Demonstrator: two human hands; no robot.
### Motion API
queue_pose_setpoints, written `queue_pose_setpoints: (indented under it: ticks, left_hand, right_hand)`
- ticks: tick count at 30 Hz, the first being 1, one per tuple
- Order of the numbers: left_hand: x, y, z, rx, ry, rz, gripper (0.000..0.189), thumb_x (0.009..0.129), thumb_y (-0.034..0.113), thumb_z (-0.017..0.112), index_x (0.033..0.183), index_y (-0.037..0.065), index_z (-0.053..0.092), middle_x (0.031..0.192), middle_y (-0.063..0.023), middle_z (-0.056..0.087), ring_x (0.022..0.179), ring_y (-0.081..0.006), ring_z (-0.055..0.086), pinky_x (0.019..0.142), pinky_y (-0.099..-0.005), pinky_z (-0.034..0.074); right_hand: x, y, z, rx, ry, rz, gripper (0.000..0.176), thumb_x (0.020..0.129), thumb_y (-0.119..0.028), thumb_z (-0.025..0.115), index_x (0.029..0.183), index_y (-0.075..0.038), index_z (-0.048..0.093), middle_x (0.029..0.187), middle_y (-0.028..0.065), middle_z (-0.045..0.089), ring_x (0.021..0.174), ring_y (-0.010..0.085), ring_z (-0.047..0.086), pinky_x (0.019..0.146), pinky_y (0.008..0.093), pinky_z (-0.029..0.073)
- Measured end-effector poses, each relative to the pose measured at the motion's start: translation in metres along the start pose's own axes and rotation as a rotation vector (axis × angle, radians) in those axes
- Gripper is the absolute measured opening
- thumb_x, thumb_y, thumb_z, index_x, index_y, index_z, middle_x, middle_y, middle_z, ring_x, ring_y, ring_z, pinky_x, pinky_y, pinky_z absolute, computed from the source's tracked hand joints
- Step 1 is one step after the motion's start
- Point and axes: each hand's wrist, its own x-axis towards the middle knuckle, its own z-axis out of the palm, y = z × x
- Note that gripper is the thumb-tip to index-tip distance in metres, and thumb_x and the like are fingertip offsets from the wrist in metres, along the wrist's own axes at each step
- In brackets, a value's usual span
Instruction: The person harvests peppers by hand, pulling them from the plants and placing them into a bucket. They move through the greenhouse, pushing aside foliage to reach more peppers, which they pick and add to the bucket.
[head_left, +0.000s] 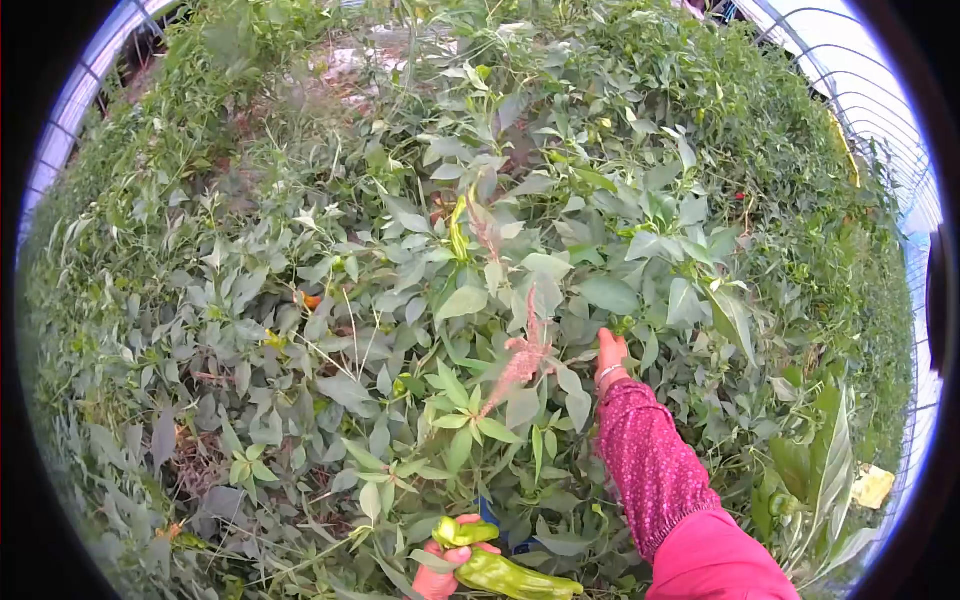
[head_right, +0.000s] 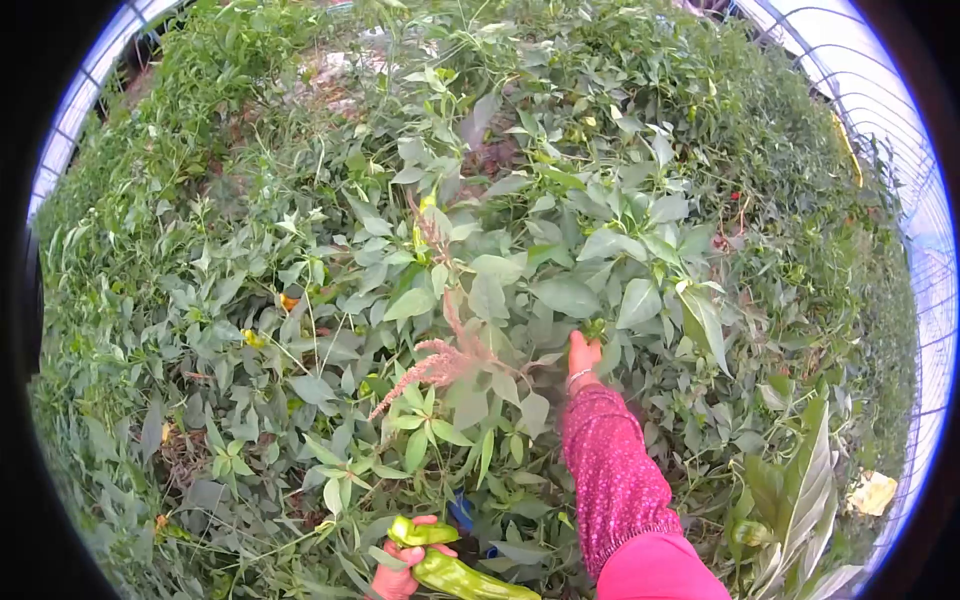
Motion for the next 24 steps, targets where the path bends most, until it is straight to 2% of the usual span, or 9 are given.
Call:
queue_pose_setpoints:
  ticks: [1, 3, 9, 12, 14, 16, 18, 20, 24]
  left_hand:
    - [-0.002, 0.003, 0.0, 0.013, -0.01, 0.02, 0.064, 0.077, 0.026, 0.069, 0.129, 0.001, 0.04, 0.108, -0.0156, 0.059, 0.091, -0.0287, 0.062, 0.078, -0.0393, 0.052]
    - [-0.008, -0.007, -0.012, -0.035, -0.064, 0.09, 0.064, 0.076, 0.024, 0.069, 0.128, 0.001, 0.04, 0.108, -0.0152, 0.059, 0.089, -0.0275, 0.062, 0.078, -0.0388, 0.052]
    - [-0.039, 0.005, 0.006, -0.03, 0.005, 0.044, 0.063, 0.076, 0.023, 0.068, 0.128, 0.001, 0.04, 0.109, -0.0152, 0.059, 0.089, -0.0271, 0.062, 0.078, -0.0382, 0.052]
    - [-0.058, 0.003, 0.01, -0.027, 0.014, 0.056, 0.062, 0.076, 0.023, 0.067, 0.128, 0.001, 0.041, 0.109, -0.0152, 0.059, 0.089, -0.0269, 0.062, 0.078, -0.038, 0.052]
    - [-0.07, 0.002, 0.014, -0.038, 0.015, 0.065, 0.062, 0.076, 0.023, 0.067, 0.128, 0.001, 0.041, 0.109, -0.0151, 0.059, 0.089, -0.0267, 0.062, 0.078, -0.0378, 0.052]
    - [-0.084, 0.001, 0.019, -0.044, 0.023, 0.062, 0.062, 0.077, 0.023, 0.067, 0.128, 0.001, 0.041, 0.11, -0.0151, 0.059, 0.089, -0.0266, 0.062, 0.078, -0.0376, 0.052]
    - [-0.104, 0.003, 0.025, -0.05, 0.042, 0.049, 0.058, 0.078, 0.022, 0.064, 0.128, 0.002, 0.042, 0.108, -0.0142, 0.06, 0.088, -0.0252, 0.062, 0.077, -0.0363, 0.052]
    - [-0.124, 0.007, 0.032, -0.025, 0.04, 0.074, 0.055, 0.079, 0.022, 0.062, 0.127, 0.002, 0.043, 0.107, -0.0134, 0.061, 0.088, -0.0241, 0.063, 0.077, -0.0354, 0.052]
    - [-0.163, 0.024, 0.05, 0.072, 0.002, 0.188, 0.051, 0.081, 0.021, 0.06, 0.125, 0.002, 0.045, 0.104, -0.0124, 0.062, 0.087, -0.0228, 0.063, 0.076, -0.0344, 0.052]
  right_hand:
    - [0.006, 0.0, -0.003, -0.081, 0.111, 0.058, 0.041, 0.076, -0.029, 0.06, 0.108, -0.005, 0.052, 0.094, 0.0072, 0.057, 0.08, 0.0194, 0.054, 0.07, 0.0371, 0.044]
    - [-0.029, -0.04, -0.011, -0.002, 0.03, 0.027, 0.036, 0.077, -0.023, 0.059, 0.106, -0.002, 0.053, 0.097, 0.0069, 0.058, 0.082, 0.0182, 0.055, 0.073, 0.0329, 0.044]
    - [-0.022, -0.034, -0.061, -0.249, -0.106, -0.089, 0.033, 0.082, -0.032, 0.057, 0.083, 0.0, 0.065, 0.079, 0.007, 0.063, 0.074, 0.0167, 0.056, 0.073, 0.0295, 0.044]
    - [-0.056, -0.065, -0.091, -0.789, -0.463, -0.007, 0.063, 0.076, -0.047, 0.06, 0.105, 0.01, 0.059, 0.1, 0.0239, 0.062, 0.098, 0.0303, 0.059, 0.086, 0.033, 0.043]
    - [-0.064, -0.051, -0.113, -1.146, -0.711, -0.068, 0.069, 0.075, -0.056, 0.055, 0.104, 0.006, 0.06, 0.101, 0.0242, 0.062, 0.097, 0.0356, 0.059, 0.085, 0.0365, 0.045]
    - [-0.121, -0.066, -0.13, -1.498, -0.882, -0.382, 0.068, 0.076, -0.059, 0.048, 0.108, 0.0, 0.06, 0.105, 0.0215, 0.061, 0.1, 0.0354, 0.057, 0.086, 0.0387, 0.045]
    - [-0.176, -0.109, -0.13, -1.692, -1.287, -0.214, 0.067, 0.079, -0.06, 0.042, 0.118, -0.007, 0.055, 0.112, 0.0173, 0.059, 0.108, 0.0315, 0.054, 0.091, 0.0355, 0.042]
    - [-0.186, -0.068, -0.159, -1.848, -1.285, -0.39, 0.055, 0.082, -0.059, 0.041, 0.115, -0.017, 0.055, 0.112, 0.0115, 0.058, 0.098, 0.0308, 0.056, 0.085, 0.0446, 0.044]
    - [-0.228, -0.057, -0.218, -1.769, -1.365, -0.18, 0.051, 0.084, -0.053, 0.041, 0.115, -0.015, 0.055, 0.109, 0.0117, 0.06, 0.099, 0.0291, 0.057, 0.085, 0.0465, 0.044]
